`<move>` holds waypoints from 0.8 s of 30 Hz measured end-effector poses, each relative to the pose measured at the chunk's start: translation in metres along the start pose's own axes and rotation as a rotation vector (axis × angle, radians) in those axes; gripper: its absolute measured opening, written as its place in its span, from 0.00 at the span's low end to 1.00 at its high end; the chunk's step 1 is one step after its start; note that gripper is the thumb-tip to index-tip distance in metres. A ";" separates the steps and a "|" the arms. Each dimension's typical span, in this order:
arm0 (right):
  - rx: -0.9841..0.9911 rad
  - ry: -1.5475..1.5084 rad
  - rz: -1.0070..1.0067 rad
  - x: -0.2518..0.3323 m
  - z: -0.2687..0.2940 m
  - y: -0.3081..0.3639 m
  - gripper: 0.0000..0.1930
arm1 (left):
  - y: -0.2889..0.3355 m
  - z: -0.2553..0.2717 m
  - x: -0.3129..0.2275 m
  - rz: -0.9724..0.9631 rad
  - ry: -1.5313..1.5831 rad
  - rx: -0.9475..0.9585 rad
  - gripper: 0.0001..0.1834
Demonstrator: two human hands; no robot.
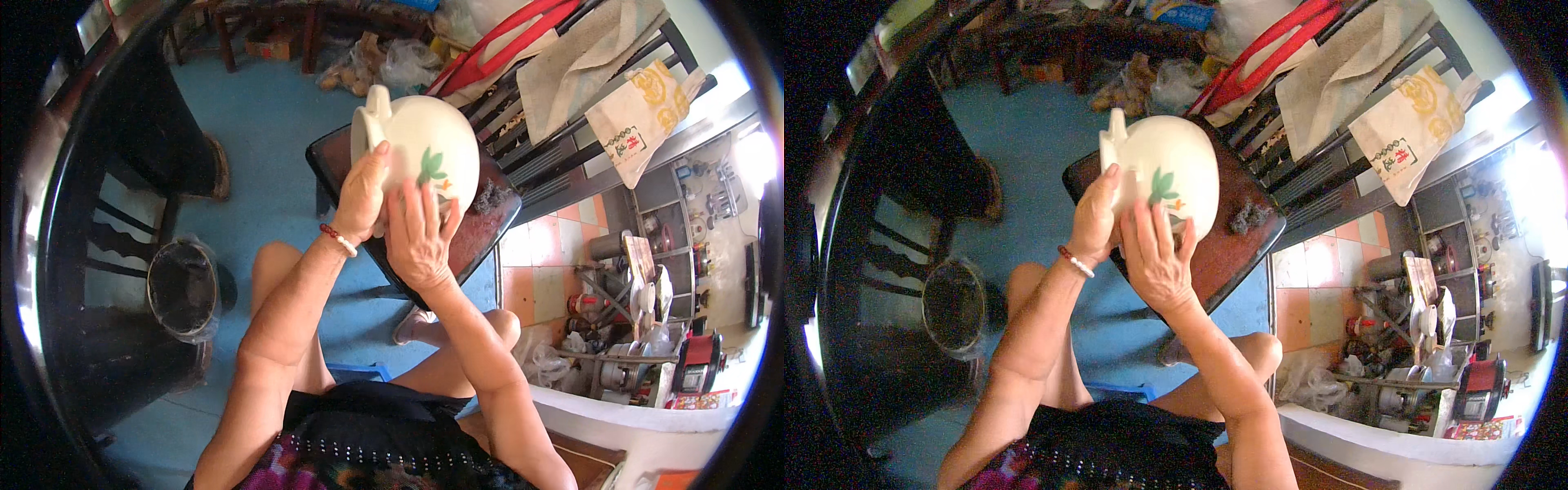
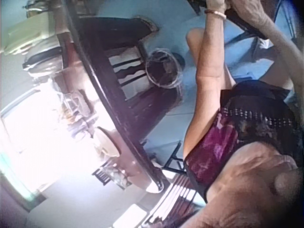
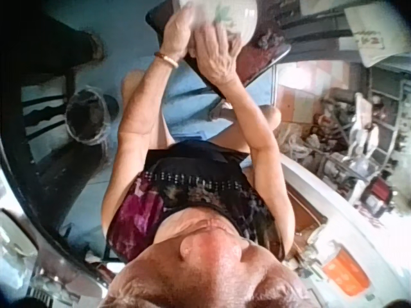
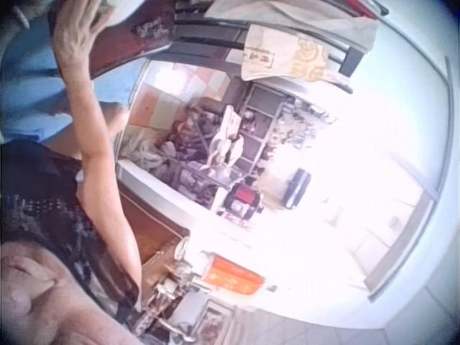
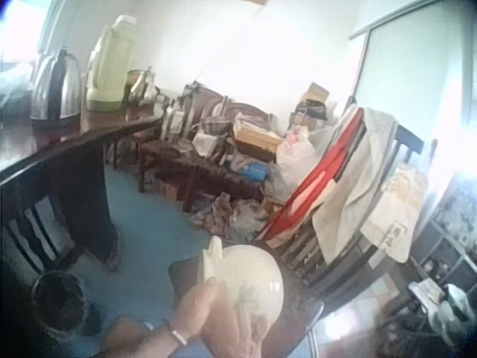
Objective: The person scrubs the exterior and interior of a ceramic pot with a cloth, then wipes down a table and organizes food items and kitchenware.
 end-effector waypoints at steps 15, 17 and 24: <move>0.219 -1.121 -0.531 -0.128 -0.064 -0.110 0.18 | -0.003 0.018 -0.020 -0.015 -0.282 -0.223 0.21; -0.150 -0.911 -0.332 -0.110 -0.021 -0.091 0.16 | -0.005 0.023 -0.022 0.020 -0.263 -0.210 0.22; -0.260 -0.686 -0.336 -0.064 0.016 -0.001 0.27 | -0.010 0.023 -0.024 0.062 -0.309 -0.123 0.25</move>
Point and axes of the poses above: each hand's wrist, its own y-axis away from the middle knuckle, its own z-axis out of the back of the hand, x = y × z, the point moved 7 cm from there along -y, towards the middle knuckle, and after that the axes turned 1 degree about z, right-handed, at the moved point
